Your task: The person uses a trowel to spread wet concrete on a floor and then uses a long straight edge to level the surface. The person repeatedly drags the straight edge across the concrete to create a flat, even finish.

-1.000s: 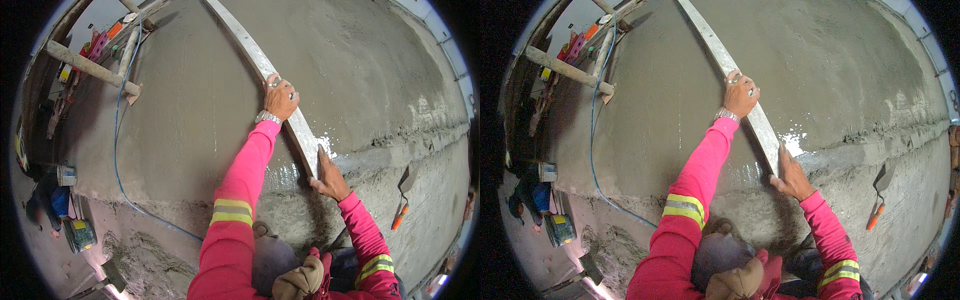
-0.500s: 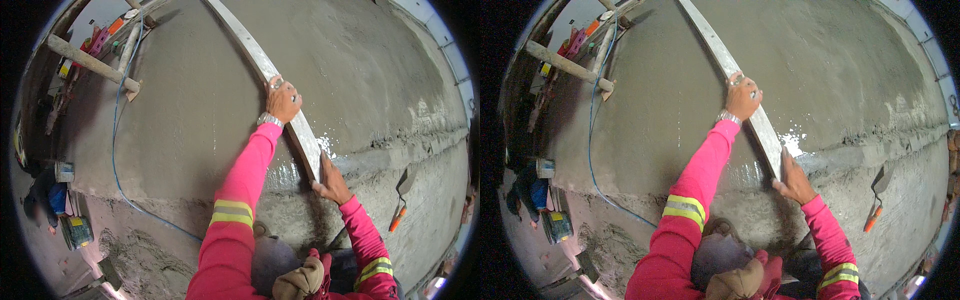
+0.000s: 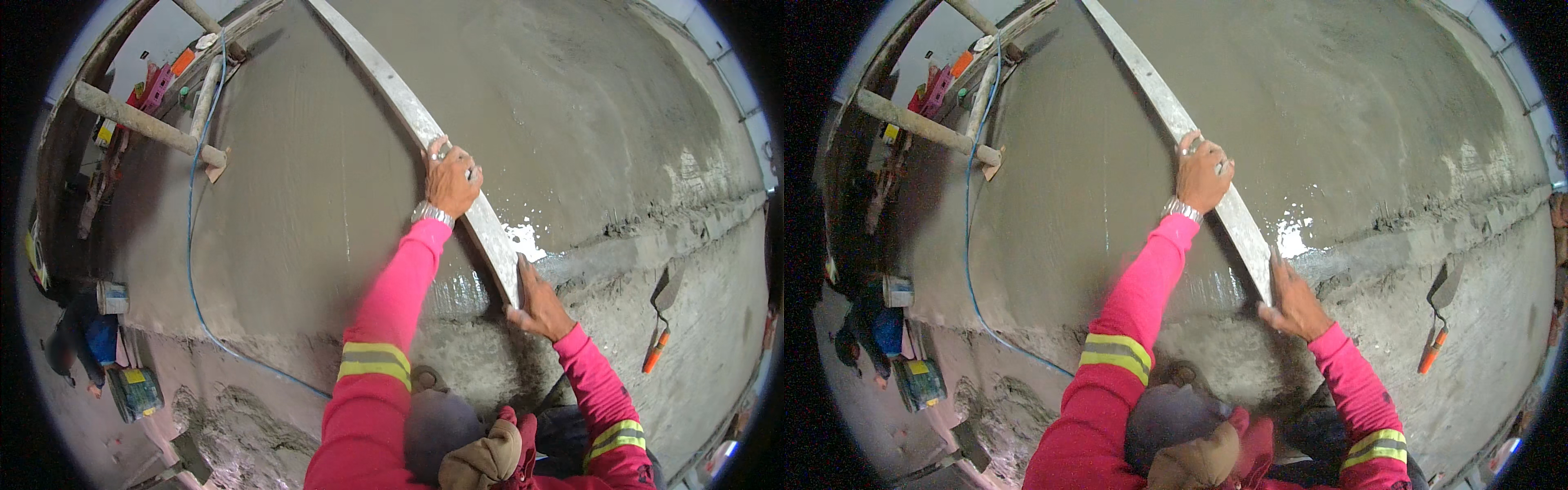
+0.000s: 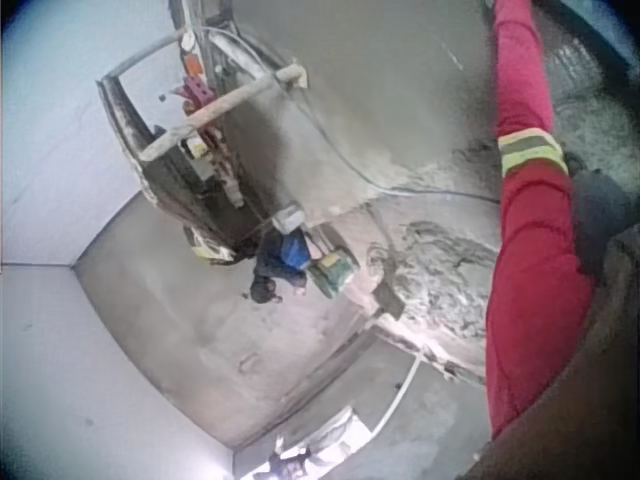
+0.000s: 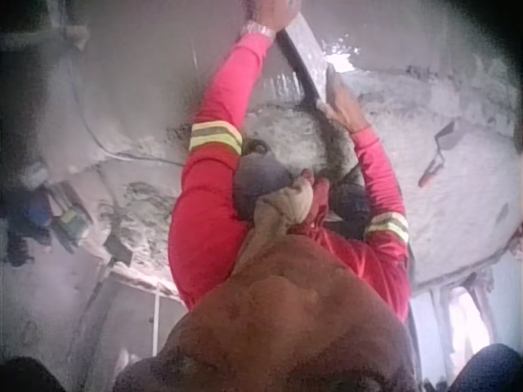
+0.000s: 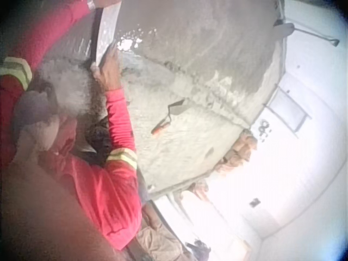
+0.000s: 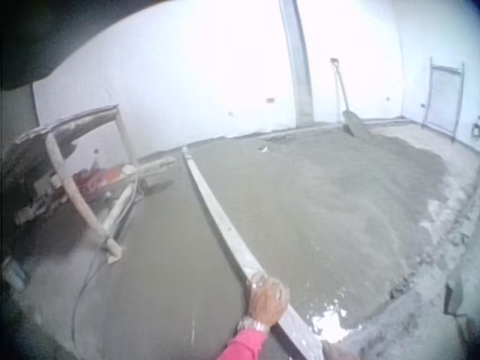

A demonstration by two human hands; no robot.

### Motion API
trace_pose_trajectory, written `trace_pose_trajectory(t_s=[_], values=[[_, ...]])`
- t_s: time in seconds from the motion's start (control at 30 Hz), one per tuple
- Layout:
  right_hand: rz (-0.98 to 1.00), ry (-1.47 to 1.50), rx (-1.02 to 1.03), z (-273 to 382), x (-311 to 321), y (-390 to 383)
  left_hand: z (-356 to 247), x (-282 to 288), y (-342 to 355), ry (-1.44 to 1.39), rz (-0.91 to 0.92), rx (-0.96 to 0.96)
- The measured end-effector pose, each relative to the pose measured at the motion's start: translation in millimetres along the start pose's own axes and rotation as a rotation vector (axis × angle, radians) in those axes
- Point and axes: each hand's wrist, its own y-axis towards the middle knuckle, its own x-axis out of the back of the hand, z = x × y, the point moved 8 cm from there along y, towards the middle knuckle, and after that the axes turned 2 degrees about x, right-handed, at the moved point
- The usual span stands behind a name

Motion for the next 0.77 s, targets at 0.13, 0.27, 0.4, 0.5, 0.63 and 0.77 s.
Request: trace_pose_trajectory(t_s=[0.13, 0.27, 0.4, 0.5, 0.63, 0.77], values=[[0.019, 0.019, -0.028, 0, 3, 7, 6, -2, -6, 0.021, 0.011, 0.010], [0.029, 0.000, -0.021, -1, 2, 6, 1, 9, -5, 0.052, -0.039, 0.009], [0.035, -0.004, -0.035, -1, 0, 11, 13, 9, -5, 0.044, -0.010, 0.020], [0.045, 0.016, -0.027, 3, -1, 15, 21, 14, -3, 0.066, -0.016, 0.003], [0.064, -0.097, 0.024, -10, 7, -16, -11, 11, -16, 0.047, 0.033, 0.034], [0.155, 0.080, -0.061, -26, 13, -36, -28, 6, -29, 0.004, 0.115, 0.095]])
